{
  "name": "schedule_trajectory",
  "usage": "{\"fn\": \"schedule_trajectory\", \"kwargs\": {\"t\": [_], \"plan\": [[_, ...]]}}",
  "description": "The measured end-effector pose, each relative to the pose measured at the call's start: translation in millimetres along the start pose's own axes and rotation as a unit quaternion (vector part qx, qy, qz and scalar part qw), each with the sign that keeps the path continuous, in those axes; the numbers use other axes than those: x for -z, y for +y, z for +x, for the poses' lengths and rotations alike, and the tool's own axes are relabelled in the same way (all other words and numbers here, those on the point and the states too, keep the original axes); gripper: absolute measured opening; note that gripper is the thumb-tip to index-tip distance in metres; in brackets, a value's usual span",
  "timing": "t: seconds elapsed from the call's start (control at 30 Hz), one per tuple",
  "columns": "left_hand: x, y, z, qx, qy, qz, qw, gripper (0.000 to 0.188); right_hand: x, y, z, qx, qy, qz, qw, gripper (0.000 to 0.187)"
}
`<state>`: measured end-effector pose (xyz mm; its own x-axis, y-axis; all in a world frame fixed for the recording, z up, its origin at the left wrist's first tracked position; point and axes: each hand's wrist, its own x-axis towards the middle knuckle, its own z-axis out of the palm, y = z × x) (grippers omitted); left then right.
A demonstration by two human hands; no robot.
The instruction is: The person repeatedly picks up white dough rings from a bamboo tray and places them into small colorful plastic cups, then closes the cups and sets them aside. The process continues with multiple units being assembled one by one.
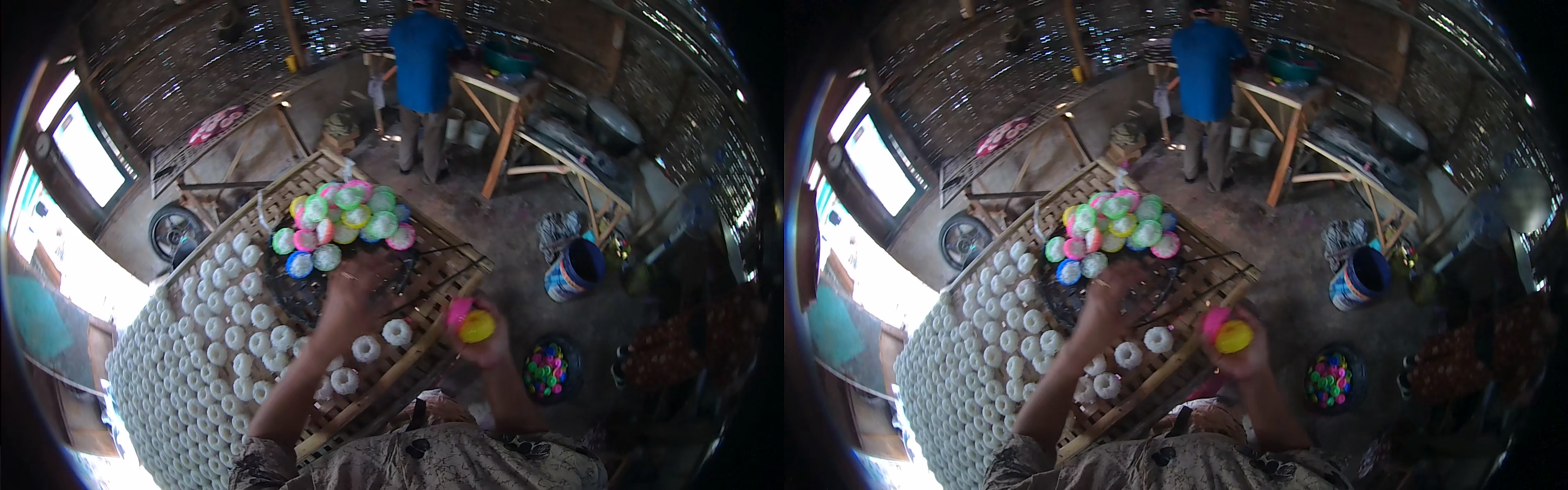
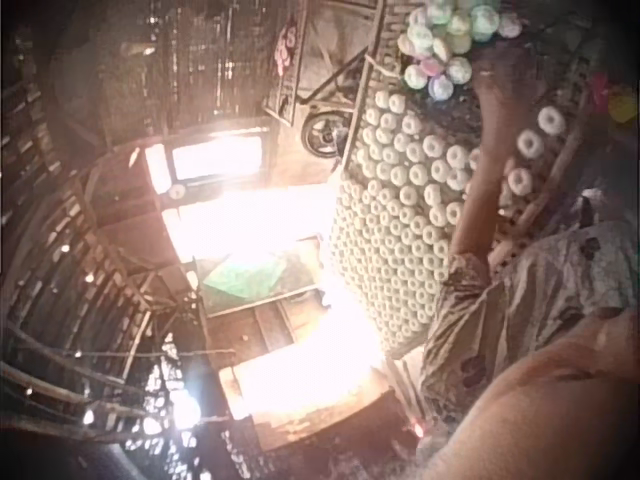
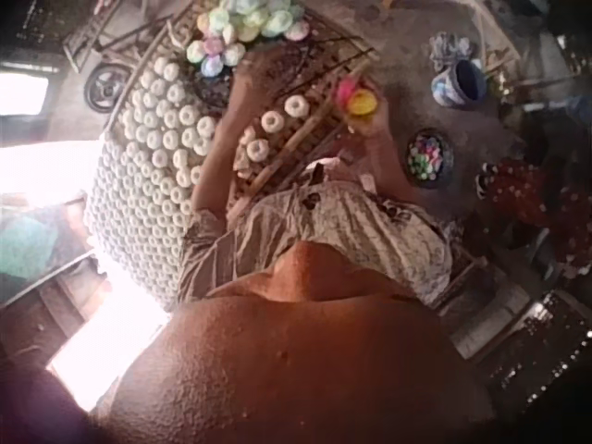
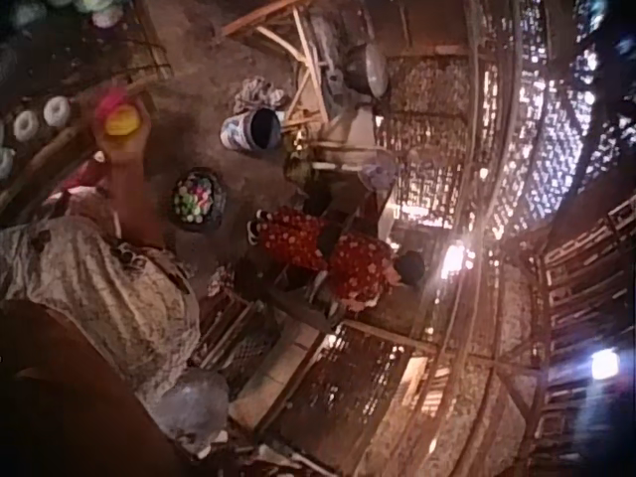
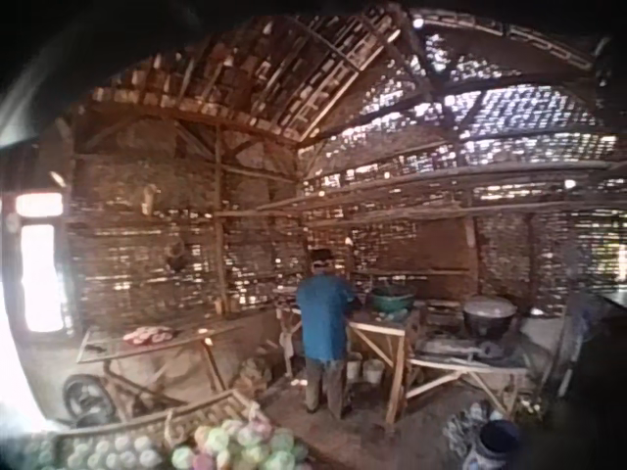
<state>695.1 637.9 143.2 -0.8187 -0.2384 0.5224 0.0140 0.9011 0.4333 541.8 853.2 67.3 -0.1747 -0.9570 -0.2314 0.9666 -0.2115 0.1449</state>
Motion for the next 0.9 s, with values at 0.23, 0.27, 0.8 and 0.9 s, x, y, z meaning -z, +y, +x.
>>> {"fn": "schedule_trajectory", "kwargs": {"t": [0.23,0.27,0.8,0.9], "plan": [[-20,-82,46,0.07,-0.127,0.159,0.976,0.07,140,-150,-106,0.398,0.209,0.081,0.889,0.046],[-25,-77,60,0.058,-0.155,0.174,0.971,0.074,195,-177,-128,0.427,0.245,0.101,0.865,0.047],[-17,-87,82,0.095,-0.153,0.022,0.983,0.059,110,-197,-36,0.517,0.262,-0.416,0.7,0.045],[8,-82,56,0.207,-0.162,-0.066,0.963,0.062,-4,-118,41,0.43,0.124,-0.692,0.566,0.04]]}}
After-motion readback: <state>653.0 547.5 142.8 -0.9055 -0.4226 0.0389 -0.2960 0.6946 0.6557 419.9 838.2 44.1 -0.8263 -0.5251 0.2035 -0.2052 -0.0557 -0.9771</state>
